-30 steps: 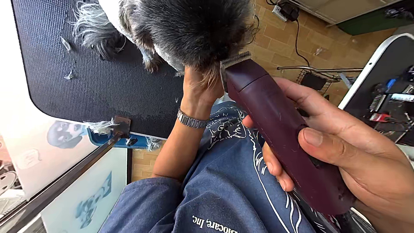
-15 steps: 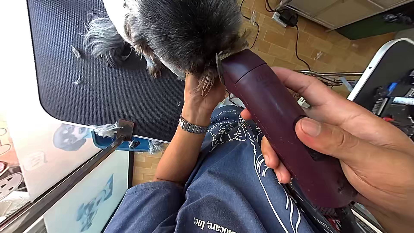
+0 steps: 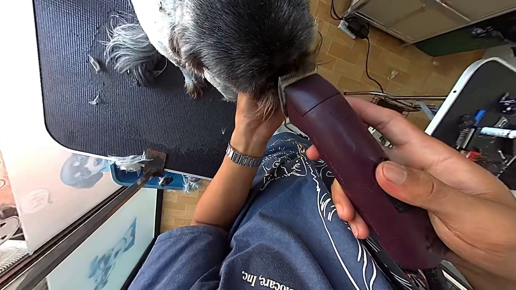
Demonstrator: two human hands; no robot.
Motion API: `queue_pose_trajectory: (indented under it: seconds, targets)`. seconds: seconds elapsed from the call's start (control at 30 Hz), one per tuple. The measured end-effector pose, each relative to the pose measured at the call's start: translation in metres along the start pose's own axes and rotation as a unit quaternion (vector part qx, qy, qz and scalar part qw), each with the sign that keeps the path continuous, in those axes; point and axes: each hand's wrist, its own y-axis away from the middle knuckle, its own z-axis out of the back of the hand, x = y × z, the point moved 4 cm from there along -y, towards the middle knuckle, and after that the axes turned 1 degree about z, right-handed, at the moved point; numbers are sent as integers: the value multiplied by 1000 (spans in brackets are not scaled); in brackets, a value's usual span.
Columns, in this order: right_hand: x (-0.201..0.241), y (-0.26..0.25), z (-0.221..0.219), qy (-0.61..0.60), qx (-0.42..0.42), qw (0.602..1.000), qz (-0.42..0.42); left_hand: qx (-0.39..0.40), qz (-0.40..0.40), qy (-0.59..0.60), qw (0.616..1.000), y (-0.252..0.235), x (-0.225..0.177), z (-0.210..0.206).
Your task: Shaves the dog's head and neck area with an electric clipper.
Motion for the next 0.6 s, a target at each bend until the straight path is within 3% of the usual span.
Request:
queue_pose_trajectory:
  seconds: [0.4,0.6]
  targets:
    - [3,-12,9,30,46,998,23,-10,23,12,1000,-4,-2,2]
    - [8,-10,3,45,30,999,8,-11,40,25,999,-5,0,6]
